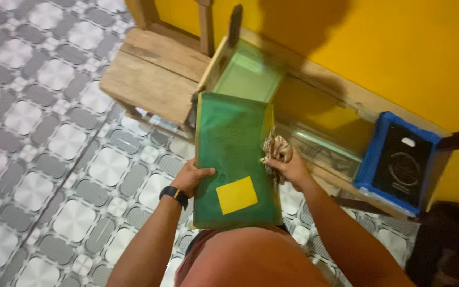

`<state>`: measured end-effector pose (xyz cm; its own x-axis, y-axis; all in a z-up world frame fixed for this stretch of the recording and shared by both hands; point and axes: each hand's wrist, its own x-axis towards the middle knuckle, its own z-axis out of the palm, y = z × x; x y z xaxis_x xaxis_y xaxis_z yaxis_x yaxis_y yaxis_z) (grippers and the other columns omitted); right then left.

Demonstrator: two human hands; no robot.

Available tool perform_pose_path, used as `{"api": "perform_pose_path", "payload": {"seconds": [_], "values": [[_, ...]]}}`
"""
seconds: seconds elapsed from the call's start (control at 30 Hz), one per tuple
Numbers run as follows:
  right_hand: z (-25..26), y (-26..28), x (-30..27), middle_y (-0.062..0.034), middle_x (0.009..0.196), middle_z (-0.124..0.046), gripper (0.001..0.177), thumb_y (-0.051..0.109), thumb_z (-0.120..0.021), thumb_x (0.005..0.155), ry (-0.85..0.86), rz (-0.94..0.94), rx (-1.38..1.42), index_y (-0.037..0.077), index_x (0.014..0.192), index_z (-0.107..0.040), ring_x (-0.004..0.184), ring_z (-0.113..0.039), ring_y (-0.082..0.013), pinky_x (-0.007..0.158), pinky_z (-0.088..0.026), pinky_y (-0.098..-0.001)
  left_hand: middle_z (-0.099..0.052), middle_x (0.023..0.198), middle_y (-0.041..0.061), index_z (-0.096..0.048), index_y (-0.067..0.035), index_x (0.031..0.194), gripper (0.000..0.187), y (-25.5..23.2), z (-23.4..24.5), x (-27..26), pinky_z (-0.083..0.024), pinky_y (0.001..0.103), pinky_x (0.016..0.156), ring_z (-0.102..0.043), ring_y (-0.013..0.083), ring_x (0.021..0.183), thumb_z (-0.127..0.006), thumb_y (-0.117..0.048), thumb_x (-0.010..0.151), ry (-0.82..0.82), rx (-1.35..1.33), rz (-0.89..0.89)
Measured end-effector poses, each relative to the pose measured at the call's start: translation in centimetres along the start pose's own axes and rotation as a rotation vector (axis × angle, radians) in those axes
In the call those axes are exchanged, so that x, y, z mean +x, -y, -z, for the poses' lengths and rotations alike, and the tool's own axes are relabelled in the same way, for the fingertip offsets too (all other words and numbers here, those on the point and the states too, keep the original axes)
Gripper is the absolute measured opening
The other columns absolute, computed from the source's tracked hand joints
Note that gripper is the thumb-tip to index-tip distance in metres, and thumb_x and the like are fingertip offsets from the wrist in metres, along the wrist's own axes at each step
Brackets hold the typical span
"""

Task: The person wipes the surfaces of several plastic-wrapped items using a patterned cloth. They handle a blue plastic bag, a black plastic bag, and two green-wrapped packages, wiping each one and placing them on a wooden shelf. The person also wipes an orange plastic chair before placing it under the shelf.

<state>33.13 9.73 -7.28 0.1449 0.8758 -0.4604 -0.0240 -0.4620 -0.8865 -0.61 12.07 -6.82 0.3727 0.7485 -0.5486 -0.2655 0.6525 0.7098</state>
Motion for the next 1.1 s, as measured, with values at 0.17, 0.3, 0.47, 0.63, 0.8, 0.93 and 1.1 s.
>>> {"api": "perform_pose_path", "payload": {"seconds": [0.17, 0.3, 0.47, 0.63, 0.8, 0.93, 1.1], "values": [[3.9, 0.6, 3.5, -0.0134, 0.107, -0.072, 0.061, -0.004, -0.078, 0.075, -0.008, -0.258, 0.127, 0.004, 0.13, -0.053, 0.096, -0.072, -0.0275, 0.083, -0.061, -0.0437, -0.076, 0.107, 0.011, -0.063, -0.001, 0.123, 0.046, -1.2, -2.7, 6.7, -0.062, 0.036, 0.081, -0.074, 0.0212, 0.09, -0.076, 0.001, 0.079, 0.015, 0.184, 0.08], [5.9, -0.3, 8.0, -0.0122, 0.103, -0.069, 0.052, -0.006, -0.074, 0.077, -0.09, -0.306, 0.234, 0.005, 0.125, -0.056, 0.089, -0.071, -0.0276, 0.075, -0.062, -0.0495, -0.077, 0.105, 0.011, -0.066, 0.0, 0.122, 0.043, -3.3, -3.6, 11.9, -0.061, 0.036, 0.08, -0.073, 0.0206, 0.088, -0.075, -0.001, 0.08, 0.04, 0.278, 0.095], [7.5, -3.0, 14.6, -0.0072, 0.105, -0.073, 0.042, -0.006, -0.076, 0.077, -0.166, -0.056, 0.256, 0.005, 0.116, -0.064, 0.091, -0.073, -0.0209, 0.08, -0.061, -0.0377, -0.078, 0.105, 0.012, -0.069, 0.002, 0.119, 0.039, -5.2, -4.0, 18.9, -0.06, 0.035, 0.079, -0.072, 0.0211, 0.089, -0.078, -0.007, 0.082, -0.021, 0.5, 0.134], [7.4, -3.5, 21.1, -0.0046, 0.1, -0.074, 0.041, -0.001, -0.082, 0.074, -0.313, 0.057, 0.056, 0.005, 0.112, -0.067, 0.088, -0.07, -0.0197, 0.078, -0.057, -0.0368, -0.077, 0.107, 0.011, -0.065, -0.002, 0.123, 0.052, -6.9, -2.8, 27.2, -0.059, 0.034, 0.08, -0.073, 0.0205, 0.091, -0.082, -0.008, 0.074, -0.073, 0.672, -0.029], [5.0, -2.4, 26.0, -0.0042, 0.101, -0.074, 0.043, -0.001, -0.082, 0.072, -0.467, 0.05, 0.064, 0.005, 0.112, -0.067, 0.09, -0.07, -0.0179, 0.082, -0.056, -0.0339, -0.075, 0.108, 0.018, -0.059, 0.002, 0.126, 0.064, -9.2, -1.4, 34.3, -0.059, 0.037, 0.083, -0.073, 0.0261, 0.095, -0.089, -0.014, 0.071, -0.171, 1.002, -0.193], [3.0, -2.5, 29.1, -0.004, 0.105, -0.073, 0.045, 0.0, -0.08, 0.075, -0.508, 0.045, 0.139, 0.005, 0.116, -0.063, 0.094, -0.069, -0.0173, 0.085, -0.055, -0.033, -0.071, 0.113, 0.023, -0.055, 0.001, 0.133, 0.072, -9.5, 0.1, 38.4, -0.056, 0.042, 0.091, -0.07, 0.0348, 0.104, -0.089, -0.018, 0.072, -0.235, 1.132, -0.232], [-0.2, -3.3, 30.9, -0.0046, 0.107, -0.073, 0.047, -0.002, -0.079, 0.075, -0.594, 0.004, 0.083, 0.005, 0.118, -0.061, 0.097, -0.069, -0.017, 0.086, -0.054, -0.032, -0.048, 0.145, 0.027, -0.03, -0.004, 0.159, 0.094, -8.6, 1.8, 41.9, -0.046, 0.048, 0.107, -0.051, 0.0438, 0.13, -0.079, -0.026, 0.081, -0.266, 1.339, -0.166]]}}
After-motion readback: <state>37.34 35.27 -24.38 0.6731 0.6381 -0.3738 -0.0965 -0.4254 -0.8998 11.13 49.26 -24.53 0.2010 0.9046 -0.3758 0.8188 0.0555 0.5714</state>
